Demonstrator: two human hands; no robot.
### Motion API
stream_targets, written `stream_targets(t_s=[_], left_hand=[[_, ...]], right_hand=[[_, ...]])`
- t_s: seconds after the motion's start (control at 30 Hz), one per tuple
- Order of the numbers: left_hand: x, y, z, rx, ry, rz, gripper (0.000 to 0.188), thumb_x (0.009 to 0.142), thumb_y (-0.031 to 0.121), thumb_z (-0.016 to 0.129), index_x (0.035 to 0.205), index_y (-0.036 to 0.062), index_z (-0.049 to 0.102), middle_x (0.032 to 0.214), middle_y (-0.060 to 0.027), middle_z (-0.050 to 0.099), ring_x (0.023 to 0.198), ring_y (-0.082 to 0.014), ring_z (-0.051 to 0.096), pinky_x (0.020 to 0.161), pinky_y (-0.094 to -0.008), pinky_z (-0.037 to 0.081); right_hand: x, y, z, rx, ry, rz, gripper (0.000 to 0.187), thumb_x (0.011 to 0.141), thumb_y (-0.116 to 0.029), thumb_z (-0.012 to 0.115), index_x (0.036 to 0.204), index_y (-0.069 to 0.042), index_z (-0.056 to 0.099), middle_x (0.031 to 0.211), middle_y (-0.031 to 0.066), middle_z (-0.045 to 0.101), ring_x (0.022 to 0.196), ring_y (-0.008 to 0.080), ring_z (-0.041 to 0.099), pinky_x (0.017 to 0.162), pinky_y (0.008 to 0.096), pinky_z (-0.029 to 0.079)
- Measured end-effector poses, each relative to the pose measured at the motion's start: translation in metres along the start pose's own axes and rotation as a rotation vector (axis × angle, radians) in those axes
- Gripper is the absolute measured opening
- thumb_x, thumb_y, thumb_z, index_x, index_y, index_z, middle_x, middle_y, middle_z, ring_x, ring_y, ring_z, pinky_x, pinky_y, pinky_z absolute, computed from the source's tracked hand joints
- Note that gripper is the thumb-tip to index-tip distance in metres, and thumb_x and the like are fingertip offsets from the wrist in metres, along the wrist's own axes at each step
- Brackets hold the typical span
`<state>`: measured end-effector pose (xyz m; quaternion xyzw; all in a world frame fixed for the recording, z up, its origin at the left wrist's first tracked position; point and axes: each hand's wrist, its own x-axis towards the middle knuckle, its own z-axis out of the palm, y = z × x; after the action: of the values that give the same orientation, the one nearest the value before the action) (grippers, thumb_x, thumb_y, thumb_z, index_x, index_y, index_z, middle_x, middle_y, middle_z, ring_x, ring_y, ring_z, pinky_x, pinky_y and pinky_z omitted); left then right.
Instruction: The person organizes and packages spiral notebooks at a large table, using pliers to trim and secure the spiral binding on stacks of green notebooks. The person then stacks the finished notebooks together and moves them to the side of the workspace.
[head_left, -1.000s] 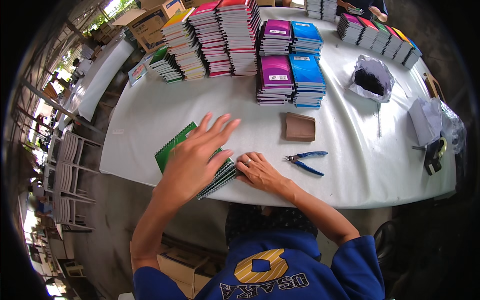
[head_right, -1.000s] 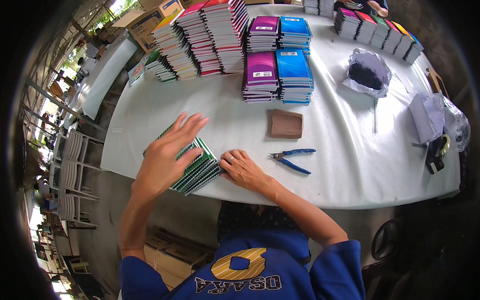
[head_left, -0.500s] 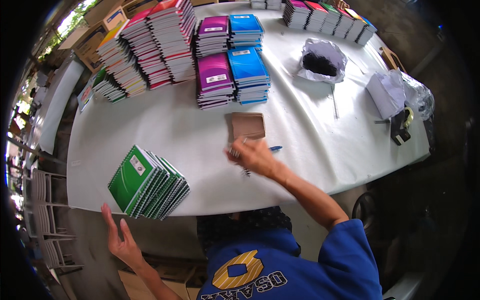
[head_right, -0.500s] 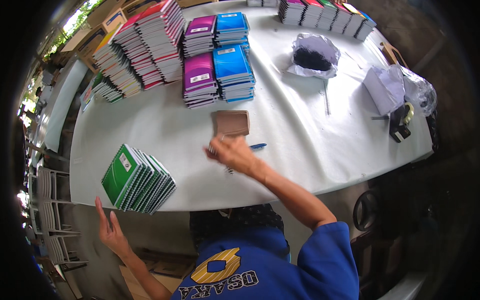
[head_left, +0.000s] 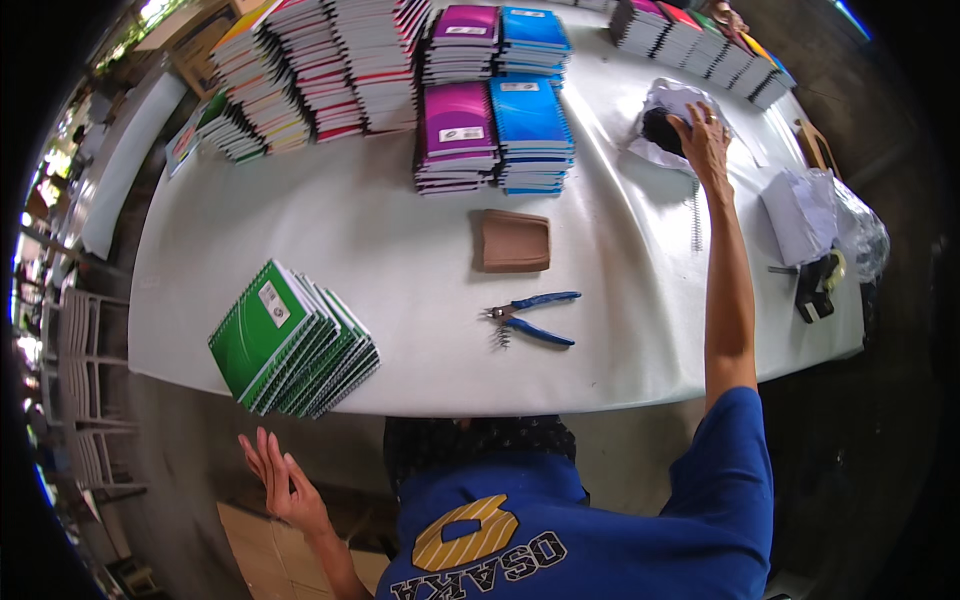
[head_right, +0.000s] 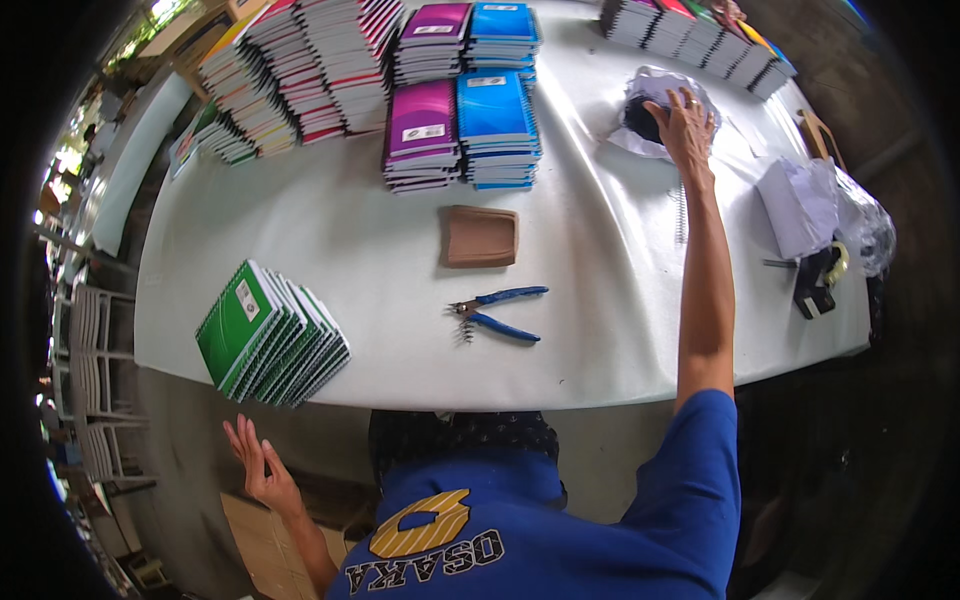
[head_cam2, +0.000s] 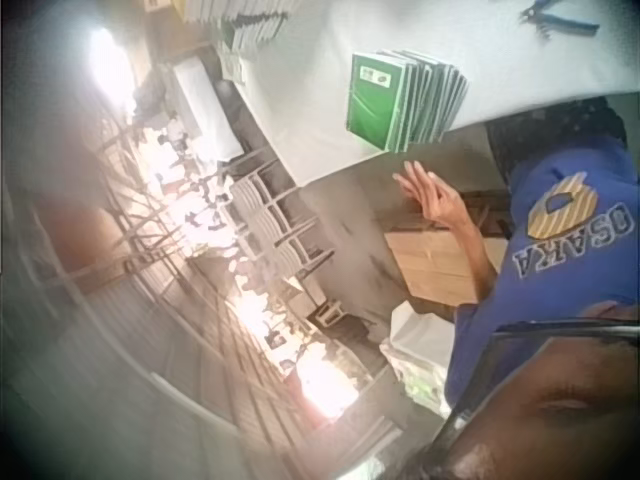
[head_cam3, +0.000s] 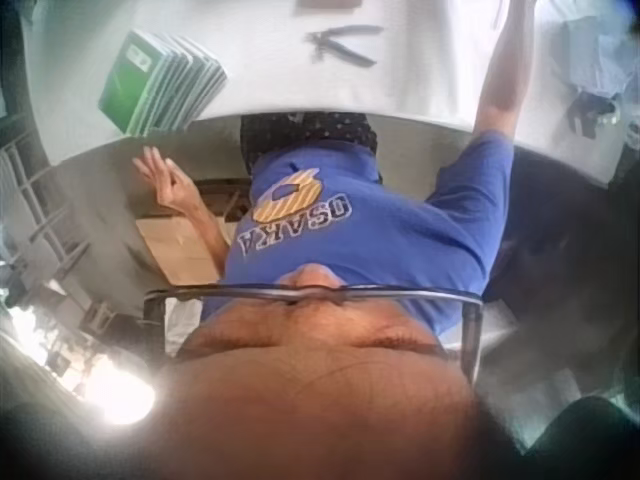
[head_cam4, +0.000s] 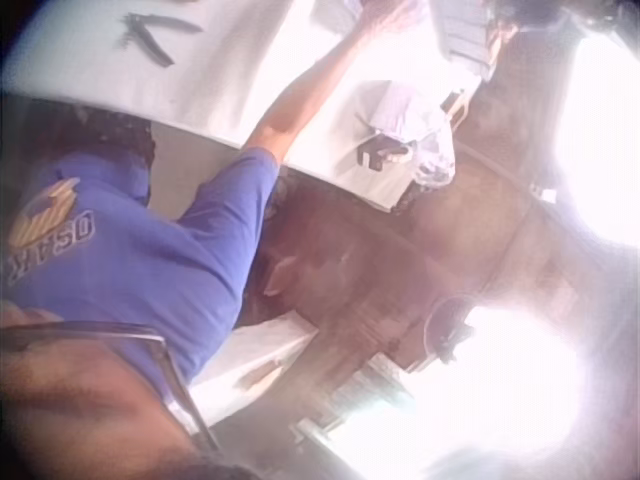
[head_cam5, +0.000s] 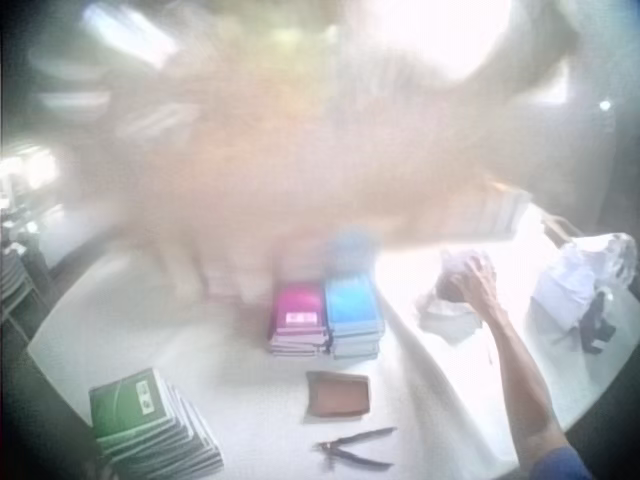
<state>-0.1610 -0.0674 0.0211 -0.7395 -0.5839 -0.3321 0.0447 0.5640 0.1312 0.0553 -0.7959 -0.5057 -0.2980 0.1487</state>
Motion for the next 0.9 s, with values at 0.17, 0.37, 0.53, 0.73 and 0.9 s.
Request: stream_targets(t_s=[0.17,0.37,0.53,0.73,0.9], left_hand=[[-0.018,-0.006,0.008,-0.045,0.100,-0.262,0.043,0.095,-0.001,0.050,0.138,-0.0054,0.046,0.142,-0.0180,0.049,0.138,-0.0369,0.038,0.113,-0.0453,0.030],[-0.021,-0.011,0.018,-0.312,0.078,-0.528,0.062,0.093,0.007,0.057,0.148,-0.0024,0.030,0.153,-0.0160,0.034,0.144,-0.0277,0.027,0.115,-0.0369,0.023],[-0.018,-0.003,0.031,-0.257,0.036,-0.523,0.063,0.089,0.005,0.061,0.147,0.0055,0.036,0.149,-0.0149,0.041,0.144,-0.0360,0.025,0.114,-0.0386,0.026],[-0.040,-0.007,0.029,-0.317,0.035,-0.581,0.078,0.085,0.010,0.071,0.150,0.0068,0.029,0.153,-0.0144,0.036,0.147,-0.0342,0.017,0.115,-0.0409,0.025],[-0.015,-0.004,0.057,-0.314,-0.096,-0.514,0.110,0.074,0.035,0.083,0.154,0.0081,0.012,0.158,-0.0139,0.023,0.147,-0.0401,0.007,0.116,-0.0466,0.019]], right_hand=[[-0.115,-0.166,-0.086,1.045,-0.467,-0.582,0.033,0.083,-0.006,0.062,0.116,-0.012,0.067,0.116,0.0072,0.063,0.116,0.0287,0.053,0.103,0.0410,0.037],[-0.203,-0.233,-0.131,0.903,-0.577,-1.111,0.026,0.074,-0.001,0.058,0.097,-0.006,0.068,0.101,0.0033,0.063,0.102,0.0200,0.055,0.097,0.0416,0.035],[-0.211,-0.228,-0.139,0.973,-0.518,-0.987,0.020,0.076,0.003,0.060,0.094,-0.004,0.067,0.098,0.0076,0.061,0.095,0.0254,0.057,0.085,0.0391,0.046],[-0.107,-0.161,-0.076,0.915,-0.108,-0.350,0.023,0.089,0.006,0.048,0.106,0.000,0.062,0.106,0.0180,0.061,0.101,0.0344,0.057,0.092,0.0416,0.044],[0.015,0.053,0.033,0.130,0.060,-0.202,0.043,0.084,0.001,0.064,0.127,-0.003,0.056,0.124,0.0182,0.057,0.115,0.0355,0.054,0.093,0.0448,0.045]])
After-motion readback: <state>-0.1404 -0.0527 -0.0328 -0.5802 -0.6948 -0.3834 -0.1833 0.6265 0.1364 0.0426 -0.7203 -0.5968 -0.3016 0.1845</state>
